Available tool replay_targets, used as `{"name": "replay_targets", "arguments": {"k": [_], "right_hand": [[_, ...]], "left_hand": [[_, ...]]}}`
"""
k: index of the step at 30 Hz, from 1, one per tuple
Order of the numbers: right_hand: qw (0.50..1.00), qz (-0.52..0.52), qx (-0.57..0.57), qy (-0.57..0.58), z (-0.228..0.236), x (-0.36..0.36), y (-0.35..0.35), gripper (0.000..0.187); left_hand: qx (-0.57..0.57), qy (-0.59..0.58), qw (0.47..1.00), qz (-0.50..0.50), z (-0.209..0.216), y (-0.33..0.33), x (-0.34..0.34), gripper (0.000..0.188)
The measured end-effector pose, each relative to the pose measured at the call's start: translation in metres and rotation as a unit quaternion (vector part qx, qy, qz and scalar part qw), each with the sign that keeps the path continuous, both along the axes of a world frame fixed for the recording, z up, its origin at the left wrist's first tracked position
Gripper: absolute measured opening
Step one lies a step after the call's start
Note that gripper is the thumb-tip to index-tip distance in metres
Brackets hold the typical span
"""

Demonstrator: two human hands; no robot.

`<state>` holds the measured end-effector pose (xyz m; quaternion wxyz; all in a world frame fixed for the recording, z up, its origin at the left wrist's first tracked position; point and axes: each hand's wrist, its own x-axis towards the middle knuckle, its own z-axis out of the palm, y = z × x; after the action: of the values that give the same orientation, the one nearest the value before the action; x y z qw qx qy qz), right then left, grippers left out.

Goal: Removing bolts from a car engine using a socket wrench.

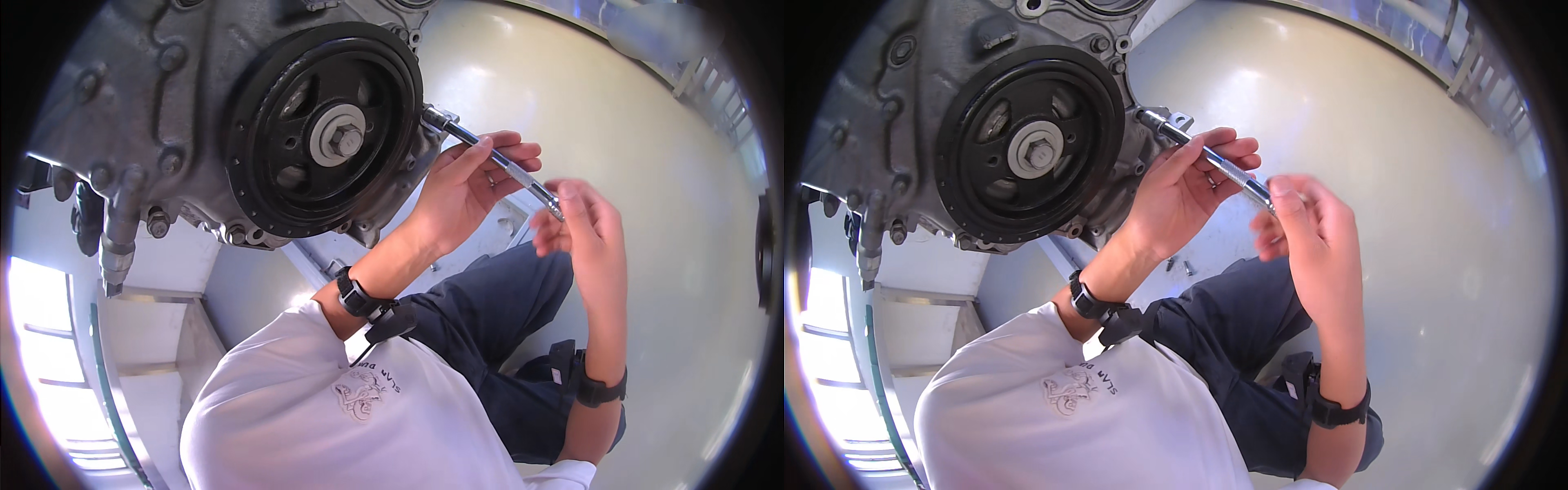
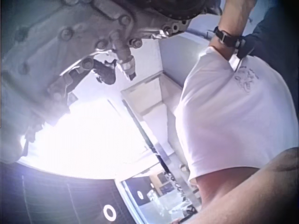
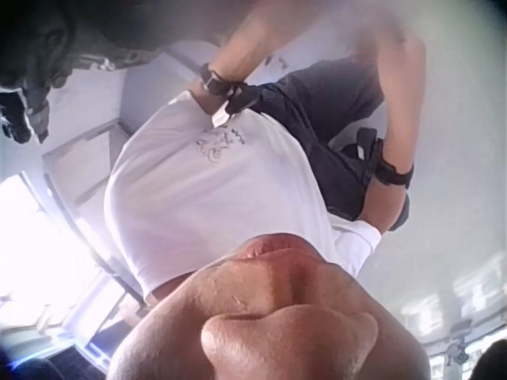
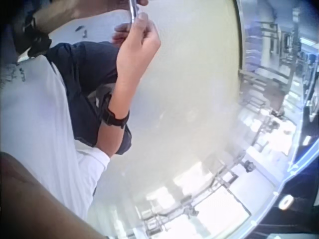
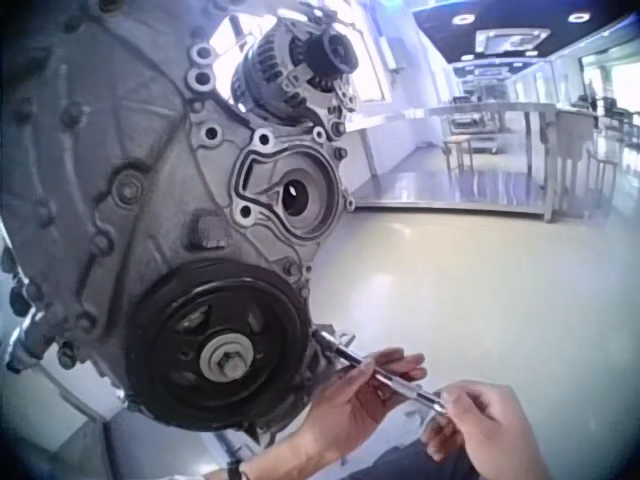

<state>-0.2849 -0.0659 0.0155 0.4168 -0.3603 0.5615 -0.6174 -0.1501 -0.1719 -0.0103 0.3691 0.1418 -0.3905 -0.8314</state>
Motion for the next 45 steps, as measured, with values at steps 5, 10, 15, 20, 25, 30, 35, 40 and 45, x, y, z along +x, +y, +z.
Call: {"name": "replay_targets", "arguments": {"k": [5, 10, 15, 20, 25, 30, 35, 40, 45], "right_hand": [[0.998, -0.014, -0.026, 0.047, -0.011, 0.000, -0.001, 0.025], [1.000, 0.014, 0.019, -0.006, -0.004, -0.004, 0.003, 0.023], [0.999, 0.030, 0.021, 0.036, -0.008, -0.004, 0.004, 0.024], [1.000, -0.004, 0.001, -0.011, -0.009, -0.002, 0.003, 0.024], [0.999, 0.026, 0.031, 0.006, -0.009, -0.004, 0.006, 0.025], [0.992, -0.049, -0.060, 0.104, -0.011, -0.001, 0.002, 0.024], [0.999, 0.026, 0.021, 0.020, -0.003, -0.002, 0.008, 0.020], [0.982, -0.064, -0.092, 0.151, -0.011, 0.006, 0.005, 0.017], [0.998, 0.039, 0.046, 0.020, -0.009, -0.002, 0.006, 0.016]], "left_hand": [[0.016, 0.000, 1.000, -0.024, -0.001, -0.001, -0.003, 0.035], [0.011, -0.015, 1.000, -0.011, 0.001, 0.001, 0.001, 0.032], [0.036, 0.045, 0.997, -0.043, 0.001, 0.003, 0.000, 0.031], [0.030, 0.039, 0.998, -0.028, -0.006, -0.001, 0.000, 0.028], [0.057, 0.082, 0.994, -0.034, -0.005, 0.000, -0.003, 0.025], [0.031, 0.055, 0.998, 0.002, -0.008, 0.002, -0.006, 0.026], [0.094, 0.137, 0.985, -0.050, -0.008, 0.001, -0.005, 0.029], [-0.001, 0.039, 0.999, -0.012, -0.017, -0.004, -0.003, 0.033], [0.007, 0.047, 0.999, 0.013, -0.008, 0.002, -0.004, 0.036]]}}
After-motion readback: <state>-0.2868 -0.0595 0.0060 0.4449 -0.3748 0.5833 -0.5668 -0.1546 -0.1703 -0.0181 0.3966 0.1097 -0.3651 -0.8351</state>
